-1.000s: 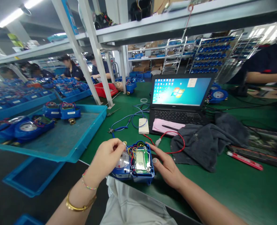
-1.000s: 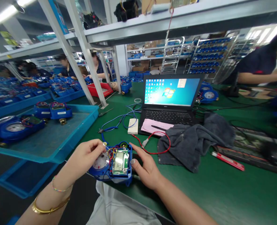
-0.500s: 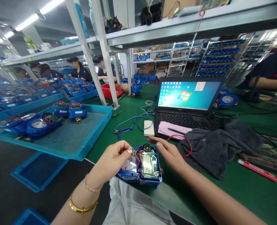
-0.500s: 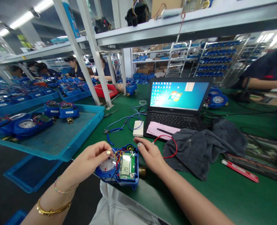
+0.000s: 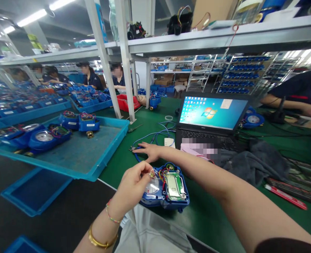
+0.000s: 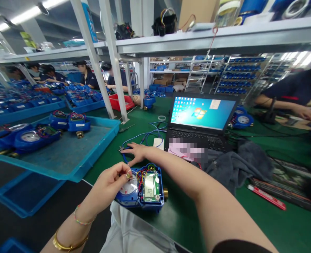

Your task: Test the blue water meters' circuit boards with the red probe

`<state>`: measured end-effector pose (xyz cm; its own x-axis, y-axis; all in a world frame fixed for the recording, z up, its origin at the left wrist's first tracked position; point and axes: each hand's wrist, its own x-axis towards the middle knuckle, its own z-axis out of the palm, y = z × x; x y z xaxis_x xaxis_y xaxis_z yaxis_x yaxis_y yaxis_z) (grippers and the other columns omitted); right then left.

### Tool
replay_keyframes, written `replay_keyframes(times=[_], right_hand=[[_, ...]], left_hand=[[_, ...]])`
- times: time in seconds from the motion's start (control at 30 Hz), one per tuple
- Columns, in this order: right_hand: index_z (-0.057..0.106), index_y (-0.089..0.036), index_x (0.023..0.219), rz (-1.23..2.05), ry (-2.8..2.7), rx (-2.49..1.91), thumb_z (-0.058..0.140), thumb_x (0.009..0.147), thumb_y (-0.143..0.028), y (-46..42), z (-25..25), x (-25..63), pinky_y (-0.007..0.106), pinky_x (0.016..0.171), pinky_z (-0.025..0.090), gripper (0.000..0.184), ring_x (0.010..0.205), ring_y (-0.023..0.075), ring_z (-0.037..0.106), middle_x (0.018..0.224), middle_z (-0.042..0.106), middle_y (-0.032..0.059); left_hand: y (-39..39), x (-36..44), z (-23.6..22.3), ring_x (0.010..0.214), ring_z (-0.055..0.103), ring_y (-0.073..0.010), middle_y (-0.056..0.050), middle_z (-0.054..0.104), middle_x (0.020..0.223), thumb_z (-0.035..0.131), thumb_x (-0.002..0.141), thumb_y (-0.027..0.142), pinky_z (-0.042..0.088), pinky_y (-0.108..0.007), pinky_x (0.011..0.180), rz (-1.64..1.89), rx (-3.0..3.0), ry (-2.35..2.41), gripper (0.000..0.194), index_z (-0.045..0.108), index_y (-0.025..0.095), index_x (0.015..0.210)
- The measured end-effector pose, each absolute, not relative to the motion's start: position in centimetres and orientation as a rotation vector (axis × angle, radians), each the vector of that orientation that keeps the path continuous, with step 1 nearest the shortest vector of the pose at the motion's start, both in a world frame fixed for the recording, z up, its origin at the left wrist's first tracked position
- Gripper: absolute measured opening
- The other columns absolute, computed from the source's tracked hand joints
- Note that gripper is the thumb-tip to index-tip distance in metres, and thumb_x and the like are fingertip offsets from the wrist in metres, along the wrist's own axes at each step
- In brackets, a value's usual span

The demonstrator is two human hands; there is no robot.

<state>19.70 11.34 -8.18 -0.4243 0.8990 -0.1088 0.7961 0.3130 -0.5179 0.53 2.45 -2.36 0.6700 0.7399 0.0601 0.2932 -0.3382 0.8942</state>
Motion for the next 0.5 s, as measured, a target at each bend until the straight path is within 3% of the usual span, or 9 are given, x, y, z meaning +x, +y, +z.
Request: replay_keyframes(times=[0.23,0.37,0.5], right_hand=[[0.053,-0.018,0.122,0.811,-2.041,-1.554,0.062,0.088,-0.030,10.1,-8.1,20.2,0.054,0.097,0.040,0.037,0.115,0.0283,0.050,0.128,0.051,0.0093],[0.051,-0.016,0.121,0.892,-1.641,-1.532,0.058,0.089,-0.036,8.9,-6.7,22.2,0.049,0.090,0.045,0.038,0.105,0.0256,0.056,0.120,0.055,0.0100],[0.050,-0.015,0.119,1.054,-1.299,-1.368,0.038,0.086,-0.041,5.0,-3.7,23.8,0.043,0.079,0.051,0.043,0.096,0.0248,0.061,0.110,0.061,0.0120]], left_hand=[[2.9,0.7,-2.8,0.063,0.050,-0.0134,0.000,0.056,0.069,0.049,0.078,0.027,0.036,-0.023,0.057,0.595,1.895,0.795,0.012,0.057,0.018,0.078],[2.7,0.7,-2.6,0.057,0.047,-0.0114,0.002,0.054,0.065,0.048,0.079,0.025,0.033,-0.022,0.052,0.588,1.912,0.774,0.011,0.057,0.018,0.078],[2.3,0.7,-2.5,0.057,0.042,-0.0102,0.004,0.049,0.061,0.052,0.076,0.022,0.029,-0.023,0.053,0.635,1.964,0.763,0.012,0.053,0.018,0.065]])
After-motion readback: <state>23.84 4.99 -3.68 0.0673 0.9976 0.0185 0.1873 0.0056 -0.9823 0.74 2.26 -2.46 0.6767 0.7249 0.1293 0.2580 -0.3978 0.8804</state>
